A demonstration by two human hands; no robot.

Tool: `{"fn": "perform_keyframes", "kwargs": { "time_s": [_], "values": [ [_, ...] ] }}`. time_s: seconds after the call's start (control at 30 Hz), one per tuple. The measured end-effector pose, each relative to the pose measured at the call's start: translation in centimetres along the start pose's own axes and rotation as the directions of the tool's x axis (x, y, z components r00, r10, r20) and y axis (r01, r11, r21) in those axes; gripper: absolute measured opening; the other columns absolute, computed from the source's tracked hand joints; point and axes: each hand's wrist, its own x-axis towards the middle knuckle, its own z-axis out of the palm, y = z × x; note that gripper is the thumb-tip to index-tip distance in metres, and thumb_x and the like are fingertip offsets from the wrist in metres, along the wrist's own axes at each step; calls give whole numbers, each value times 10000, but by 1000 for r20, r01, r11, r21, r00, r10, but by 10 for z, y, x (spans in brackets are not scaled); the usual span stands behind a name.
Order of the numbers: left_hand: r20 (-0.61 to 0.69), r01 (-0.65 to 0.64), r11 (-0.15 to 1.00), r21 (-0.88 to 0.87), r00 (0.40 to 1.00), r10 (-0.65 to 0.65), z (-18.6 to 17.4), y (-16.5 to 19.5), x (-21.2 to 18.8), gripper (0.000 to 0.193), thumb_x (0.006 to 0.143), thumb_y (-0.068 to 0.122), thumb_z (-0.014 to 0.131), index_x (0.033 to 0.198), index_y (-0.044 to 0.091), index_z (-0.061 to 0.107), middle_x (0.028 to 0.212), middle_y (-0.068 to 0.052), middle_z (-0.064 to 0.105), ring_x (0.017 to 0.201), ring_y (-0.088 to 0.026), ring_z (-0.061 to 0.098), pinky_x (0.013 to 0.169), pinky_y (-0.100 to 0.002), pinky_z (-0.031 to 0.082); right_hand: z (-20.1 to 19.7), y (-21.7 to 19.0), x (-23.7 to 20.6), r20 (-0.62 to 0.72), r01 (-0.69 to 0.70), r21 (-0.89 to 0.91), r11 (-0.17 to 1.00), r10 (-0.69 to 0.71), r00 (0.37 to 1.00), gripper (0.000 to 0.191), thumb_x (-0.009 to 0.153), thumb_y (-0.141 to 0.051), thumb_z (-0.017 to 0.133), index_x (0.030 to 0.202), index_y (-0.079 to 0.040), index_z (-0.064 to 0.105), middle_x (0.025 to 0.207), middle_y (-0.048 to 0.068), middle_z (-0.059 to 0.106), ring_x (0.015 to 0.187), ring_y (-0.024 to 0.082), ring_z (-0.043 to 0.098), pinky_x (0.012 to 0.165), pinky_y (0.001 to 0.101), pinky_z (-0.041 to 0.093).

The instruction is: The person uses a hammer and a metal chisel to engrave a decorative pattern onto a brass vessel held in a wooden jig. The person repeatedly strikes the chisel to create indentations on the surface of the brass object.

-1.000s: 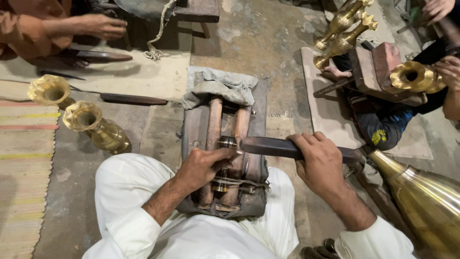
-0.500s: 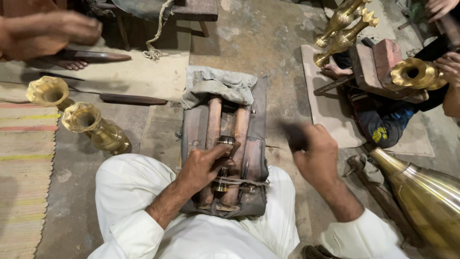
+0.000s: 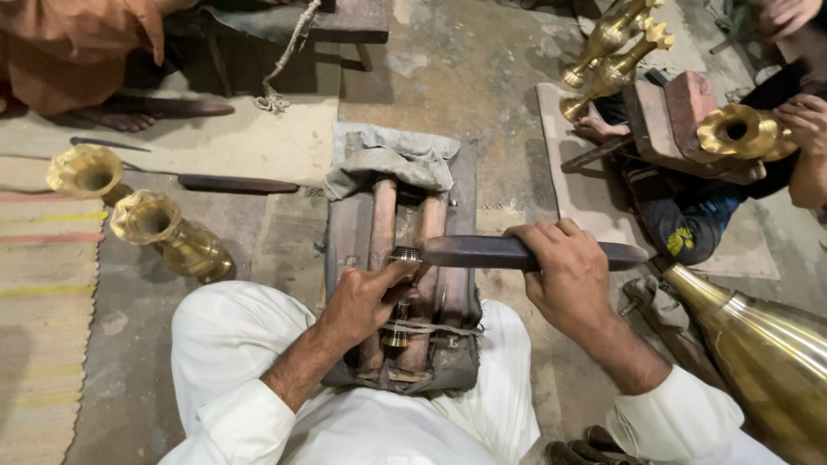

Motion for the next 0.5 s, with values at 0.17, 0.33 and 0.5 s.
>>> {"fn": "perform_keyframes", "kwargs": {
  "time_s": [0.17,0.33,0.5],
  "values": [
    [81,96,995,12,992,-96,1,-3,1,438,837,43,779,1256,102,664,870,-145,776,732,-282,787,646,-386,626,1,0,1,18,81,-148,986,-79,997,426,670,55,734,1073,-81,708,955,114,707,905,355,672,792,483,522],
    [58,38,999,-14,998,-38,-1,0,2,422,832,65,811,1229,100,672,849,-155,773,725,-306,773,618,-402,606,-3,-2,-1,-72,-25,80,996,30,997,381,750,58,711,1099,-96,700,978,113,720,902,326,667,810,443,535],
    [65,54,997,-56,997,-51,-2,1,2,421,816,59,783,1221,89,674,867,-139,783,728,-289,782,621,-387,611,-4,-1,-4,-23,-44,20,999,44,999,418,700,57,715,1094,-83,698,939,118,714,863,339,666,785,453,534]
  ]
}}
